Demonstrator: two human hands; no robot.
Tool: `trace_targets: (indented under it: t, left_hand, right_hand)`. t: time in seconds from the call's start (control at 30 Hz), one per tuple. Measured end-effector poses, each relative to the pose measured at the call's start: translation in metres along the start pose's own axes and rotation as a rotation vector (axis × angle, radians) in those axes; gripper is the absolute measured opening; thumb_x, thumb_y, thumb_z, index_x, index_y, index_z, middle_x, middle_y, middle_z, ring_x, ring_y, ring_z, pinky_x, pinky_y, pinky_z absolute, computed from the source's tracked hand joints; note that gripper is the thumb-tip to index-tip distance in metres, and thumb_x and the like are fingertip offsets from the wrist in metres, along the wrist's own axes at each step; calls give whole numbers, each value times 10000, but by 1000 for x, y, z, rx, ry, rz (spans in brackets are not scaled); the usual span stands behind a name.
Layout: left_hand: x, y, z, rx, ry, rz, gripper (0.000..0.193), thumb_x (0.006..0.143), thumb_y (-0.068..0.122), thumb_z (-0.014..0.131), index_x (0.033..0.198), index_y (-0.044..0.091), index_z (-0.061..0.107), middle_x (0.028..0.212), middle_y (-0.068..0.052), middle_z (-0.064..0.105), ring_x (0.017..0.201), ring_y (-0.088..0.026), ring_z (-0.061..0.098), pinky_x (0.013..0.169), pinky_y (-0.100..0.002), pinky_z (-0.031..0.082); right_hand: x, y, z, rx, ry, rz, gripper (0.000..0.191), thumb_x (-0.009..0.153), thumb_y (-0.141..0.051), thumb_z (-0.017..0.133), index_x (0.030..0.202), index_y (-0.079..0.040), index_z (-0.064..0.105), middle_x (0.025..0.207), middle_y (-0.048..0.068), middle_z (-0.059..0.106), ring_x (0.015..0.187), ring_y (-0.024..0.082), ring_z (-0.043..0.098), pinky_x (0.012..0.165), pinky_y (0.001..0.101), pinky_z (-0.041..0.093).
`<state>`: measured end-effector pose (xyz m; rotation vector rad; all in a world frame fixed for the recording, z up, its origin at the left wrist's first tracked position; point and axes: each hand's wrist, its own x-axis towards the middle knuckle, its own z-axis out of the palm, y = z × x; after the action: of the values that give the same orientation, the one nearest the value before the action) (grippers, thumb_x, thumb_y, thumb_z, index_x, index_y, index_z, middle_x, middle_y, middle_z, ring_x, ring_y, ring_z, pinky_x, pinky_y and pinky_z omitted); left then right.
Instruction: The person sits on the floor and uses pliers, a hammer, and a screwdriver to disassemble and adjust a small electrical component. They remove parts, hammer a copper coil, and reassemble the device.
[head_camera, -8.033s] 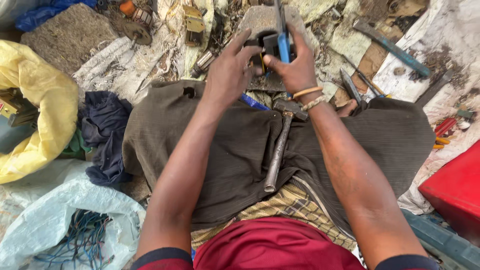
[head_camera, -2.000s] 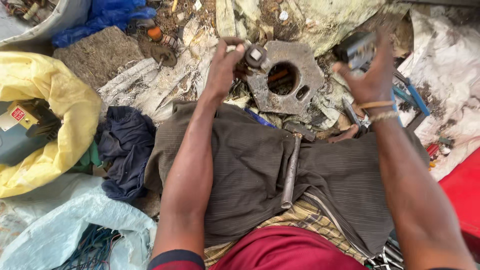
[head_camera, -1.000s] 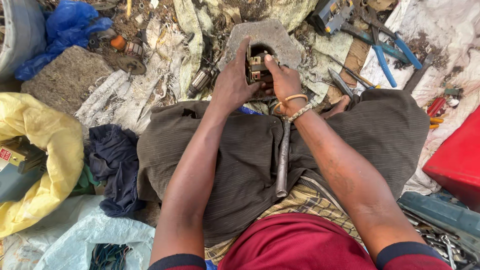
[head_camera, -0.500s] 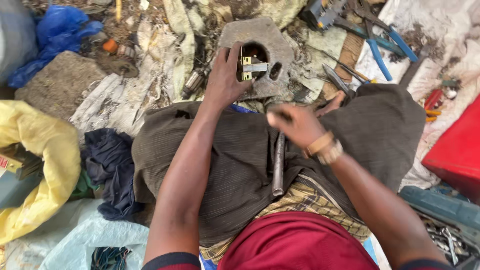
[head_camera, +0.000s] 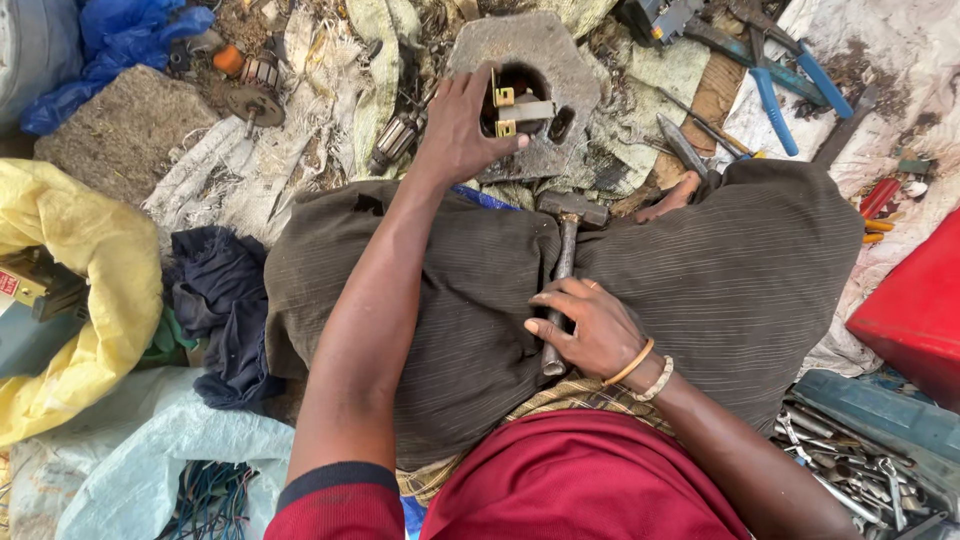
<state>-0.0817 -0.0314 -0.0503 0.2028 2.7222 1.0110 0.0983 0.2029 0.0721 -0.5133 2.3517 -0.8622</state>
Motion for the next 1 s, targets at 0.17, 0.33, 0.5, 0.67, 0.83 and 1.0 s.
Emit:
trace_targets:
  t: [0.17,0.33,0.5,0.67,0.83,1.0]
  left_hand:
    - [-7,1,7,64,-58,-50,1096,677,561,930,1521,122,385,1497,-236,441,1426,-483,329,1160,-645,272]
    - [-10,-2,5,4,-101,-70,1231,614,565,968,1549,117,305,1559,-210,404,1459,-469,305,1208,-616,237]
    - [-10,-3,1,-1,-171,16,1468,496,478,1074,1576,96,156,1570,-263,302,1427,-545,192,1142,-667,108]
    - [-13,-2,-4,14,-116,44,1304,578,413,1019,1596,126,256,1566,-188,451,1472,-502,312,1230,-622,220]
    - [-10,1,-18,-11,-43,28,1280,558,358,1026,1541,44,268,1543,-242,401,1446,-440,338,1216,-597,239]
    - [-8,0,-22,-182,-73,17,1227,567,309,1011,1528,43,295,1571,-244,372,1474,-408,339,1250,-545,281]
  right_hand:
    - [0,1,2,25,36,36,395,891,-403,732,1123,-83,750,1102,88,701,1052,326,665,895,443,542]
    - [-3,-10,9,31,109,109,498,836,-412,771,1171,-49,705,1267,138,622,1074,371,649,897,478,531]
    - [-4,-11,7,75,77,156,526,856,-423,737,1223,-53,661,1331,163,573,1060,392,652,886,499,539]
    - [38,43,-60,-268,111,432,452,928,-357,667,1267,-59,651,1060,181,691,907,374,718,813,512,590]
    - [117,154,-131,-719,-83,593,353,933,-238,701,1211,-27,748,1169,259,743,1060,443,717,893,537,592]
    - [136,197,-111,-700,-58,630,507,861,-273,800,1231,26,627,1101,294,713,1010,451,706,838,519,588]
